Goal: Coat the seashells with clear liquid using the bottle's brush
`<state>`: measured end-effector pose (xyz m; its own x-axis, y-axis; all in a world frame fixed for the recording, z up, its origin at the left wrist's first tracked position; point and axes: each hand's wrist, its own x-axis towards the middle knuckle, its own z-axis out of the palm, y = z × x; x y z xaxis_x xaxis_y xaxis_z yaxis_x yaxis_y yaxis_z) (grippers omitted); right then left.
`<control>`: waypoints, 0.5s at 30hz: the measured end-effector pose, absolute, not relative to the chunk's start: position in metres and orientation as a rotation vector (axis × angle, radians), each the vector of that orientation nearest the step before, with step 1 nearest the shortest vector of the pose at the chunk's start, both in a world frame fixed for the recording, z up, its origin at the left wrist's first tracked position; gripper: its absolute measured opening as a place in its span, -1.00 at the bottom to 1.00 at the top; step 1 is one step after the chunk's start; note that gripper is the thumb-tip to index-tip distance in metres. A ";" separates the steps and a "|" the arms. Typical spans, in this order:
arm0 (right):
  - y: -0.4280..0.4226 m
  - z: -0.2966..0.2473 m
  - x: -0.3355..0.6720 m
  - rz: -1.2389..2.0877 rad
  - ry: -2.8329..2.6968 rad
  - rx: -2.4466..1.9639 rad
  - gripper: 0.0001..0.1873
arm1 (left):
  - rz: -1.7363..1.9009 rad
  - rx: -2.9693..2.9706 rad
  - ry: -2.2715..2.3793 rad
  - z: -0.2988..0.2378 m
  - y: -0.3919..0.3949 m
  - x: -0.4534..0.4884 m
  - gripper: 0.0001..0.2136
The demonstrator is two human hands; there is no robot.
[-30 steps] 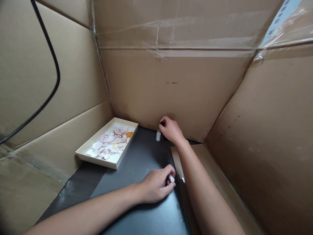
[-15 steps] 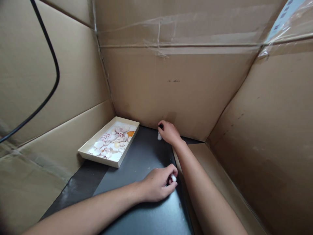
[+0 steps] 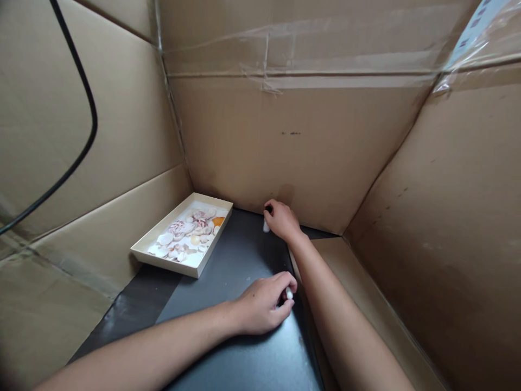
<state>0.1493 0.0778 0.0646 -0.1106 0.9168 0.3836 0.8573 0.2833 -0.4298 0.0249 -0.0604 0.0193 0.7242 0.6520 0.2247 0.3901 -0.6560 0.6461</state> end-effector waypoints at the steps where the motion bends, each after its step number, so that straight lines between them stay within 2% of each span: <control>1: 0.078 0.064 0.149 0.142 -1.983 -1.586 -0.76 | 0.605 2.353 0.783 0.019 -0.060 0.025 -0.84; 15: 0.079 0.062 0.150 0.184 -1.915 -1.583 -0.77 | 0.582 2.392 0.789 0.017 -0.061 0.024 -0.83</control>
<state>0.1496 0.0793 0.0618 -0.0706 0.9217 0.3814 0.8325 0.2651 -0.4865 0.0242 -0.0607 0.0174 0.7340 0.6411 0.2241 0.4032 -0.6769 0.6158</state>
